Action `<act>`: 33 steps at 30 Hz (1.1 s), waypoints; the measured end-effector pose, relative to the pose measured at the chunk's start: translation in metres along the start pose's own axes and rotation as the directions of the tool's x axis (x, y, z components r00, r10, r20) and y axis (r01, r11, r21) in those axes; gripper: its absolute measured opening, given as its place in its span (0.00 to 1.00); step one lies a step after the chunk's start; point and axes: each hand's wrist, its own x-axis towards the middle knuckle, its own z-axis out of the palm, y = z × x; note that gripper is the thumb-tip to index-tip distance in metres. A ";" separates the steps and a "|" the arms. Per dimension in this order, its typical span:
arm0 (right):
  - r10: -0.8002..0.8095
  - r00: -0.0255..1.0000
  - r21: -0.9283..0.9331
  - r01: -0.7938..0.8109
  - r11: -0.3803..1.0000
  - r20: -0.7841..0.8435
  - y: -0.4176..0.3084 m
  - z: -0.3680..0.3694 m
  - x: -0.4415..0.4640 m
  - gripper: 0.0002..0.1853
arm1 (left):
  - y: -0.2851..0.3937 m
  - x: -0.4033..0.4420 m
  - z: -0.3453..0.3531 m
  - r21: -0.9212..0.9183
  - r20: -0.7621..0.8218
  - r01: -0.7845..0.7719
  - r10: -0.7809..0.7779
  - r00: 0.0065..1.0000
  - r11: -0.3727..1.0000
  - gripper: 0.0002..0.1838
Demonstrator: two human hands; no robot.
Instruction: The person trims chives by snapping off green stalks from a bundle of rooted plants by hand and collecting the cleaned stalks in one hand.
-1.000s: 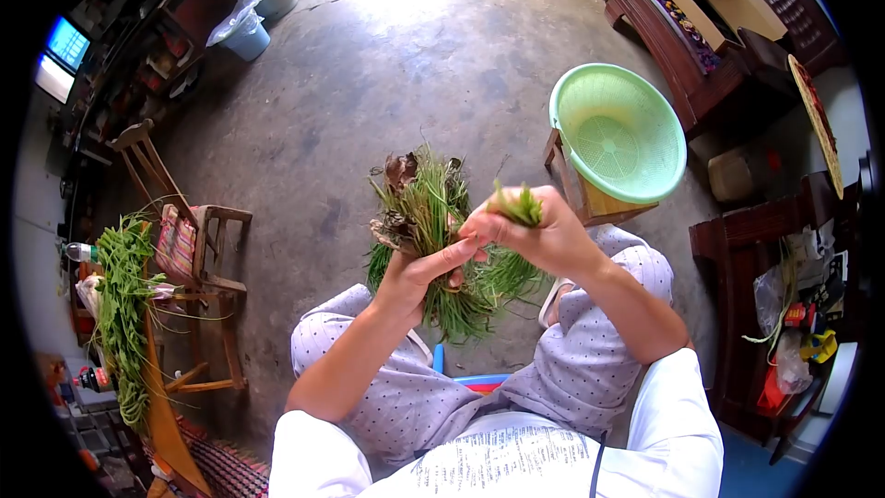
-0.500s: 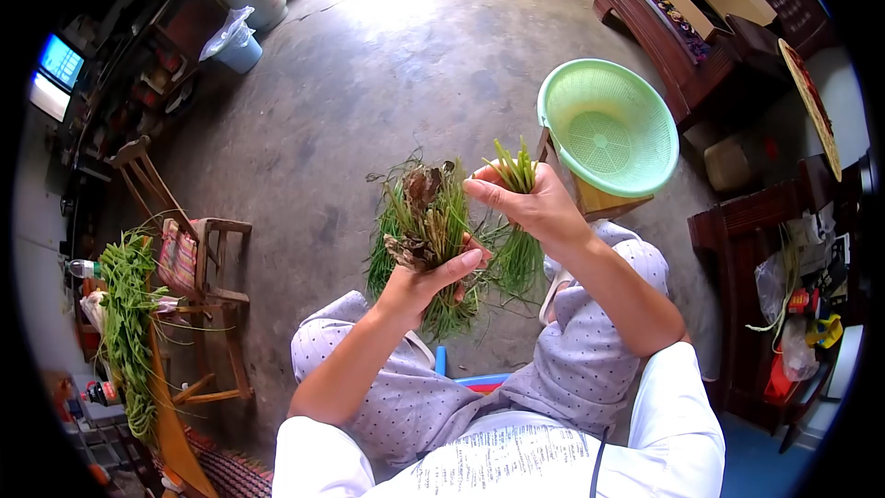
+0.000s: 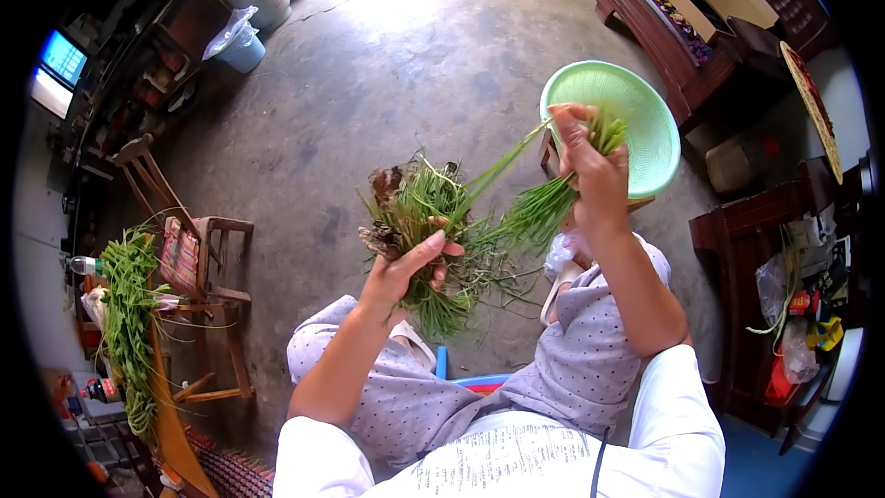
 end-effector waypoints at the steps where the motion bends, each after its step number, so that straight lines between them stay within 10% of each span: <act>1: -0.035 0.999 0.052 0.035 0.998 -0.009 0.001 -0.002 0.003 0.08 | 0.002 -0.001 -0.003 -0.061 -0.002 -0.027 0.027 1.000 0.998 0.14; 6: -0.103 0.991 0.073 0.110 0.991 -0.090 -0.005 -0.005 0.003 0.09 | -0.004 0.007 -0.055 -0.379 -0.105 -0.068 0.029 0.994 0.923 0.16; 14: -0.053 0.997 0.169 0.063 0.984 -0.064 -0.004 -0.010 0.002 0.10 | 0.021 -0.006 -0.067 -0.224 -0.397 -0.371 0.263 0.879 0.901 0.15; 16: -0.030 0.999 0.179 0.037 0.983 -0.044 -0.003 -0.010 0.004 0.10 | 0.024 -0.009 -0.067 -0.271 -0.106 -0.225 0.203 0.973 0.936 0.18; 25: 0.062 0.991 0.247 -0.032 0.968 -0.117 0.003 -0.016 0.020 0.08 | 0.024 -0.015 -0.070 -0.653 0.156 -0.160 0.339 0.928 0.740 0.23; 33: -0.038 0.981 0.334 0.101 0.937 -0.189 -0.008 -0.035 0.033 0.07 | 0.042 -0.016 -0.089 -0.341 -0.289 -0.520 0.439 0.851 0.783 0.20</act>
